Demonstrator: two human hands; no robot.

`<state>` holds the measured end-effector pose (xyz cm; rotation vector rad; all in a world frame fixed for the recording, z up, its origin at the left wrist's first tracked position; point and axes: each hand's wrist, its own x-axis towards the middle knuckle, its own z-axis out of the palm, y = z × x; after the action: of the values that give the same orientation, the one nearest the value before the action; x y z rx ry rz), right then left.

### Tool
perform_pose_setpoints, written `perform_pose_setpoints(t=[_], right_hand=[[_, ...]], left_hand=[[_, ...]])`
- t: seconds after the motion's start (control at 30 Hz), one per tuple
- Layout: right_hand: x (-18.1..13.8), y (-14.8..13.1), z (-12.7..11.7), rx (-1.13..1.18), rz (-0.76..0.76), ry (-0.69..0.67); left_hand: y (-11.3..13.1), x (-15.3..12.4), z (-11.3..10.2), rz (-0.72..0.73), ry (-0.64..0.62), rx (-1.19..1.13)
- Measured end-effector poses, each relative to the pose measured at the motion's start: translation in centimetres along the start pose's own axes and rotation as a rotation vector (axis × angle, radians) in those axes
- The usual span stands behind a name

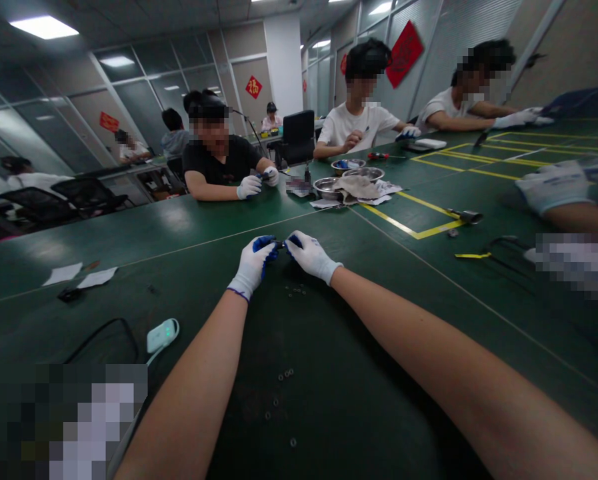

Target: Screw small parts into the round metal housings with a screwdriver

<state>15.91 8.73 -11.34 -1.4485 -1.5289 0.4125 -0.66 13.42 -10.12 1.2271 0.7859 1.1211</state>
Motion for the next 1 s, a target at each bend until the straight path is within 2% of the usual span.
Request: perform_pose_setpoints(t=[0.2,0.4,0.5,0.63,0.77,1.0], right_hand=[[0.0,0.0,0.0,-0.004,-0.017,0.014],[0.0,-0.1,0.1,-0.074,-0.001,-0.026],[0.0,0.1,0.4,-0.058,-0.006,0.017],[0.1,0.4,0.7,-0.012,-0.009,0.014],[0.3,0.6,0.6,0.009,-0.036,-0.024],[0.4,0.8,0.3,0.029,-0.115,-0.048]], left_hand=[[0.0,0.0,0.1,-0.001,0.013,-0.024],[-0.2,0.2,0.0,0.016,0.009,-0.002],[-0.3,0.2,-0.1,0.143,0.079,0.109],[-0.3,-0.3,0.3,0.393,0.219,0.440],[0.0,-1.3,0.8,0.528,0.181,0.687],[0.3,-2.0,1.1,0.607,0.116,0.862]])
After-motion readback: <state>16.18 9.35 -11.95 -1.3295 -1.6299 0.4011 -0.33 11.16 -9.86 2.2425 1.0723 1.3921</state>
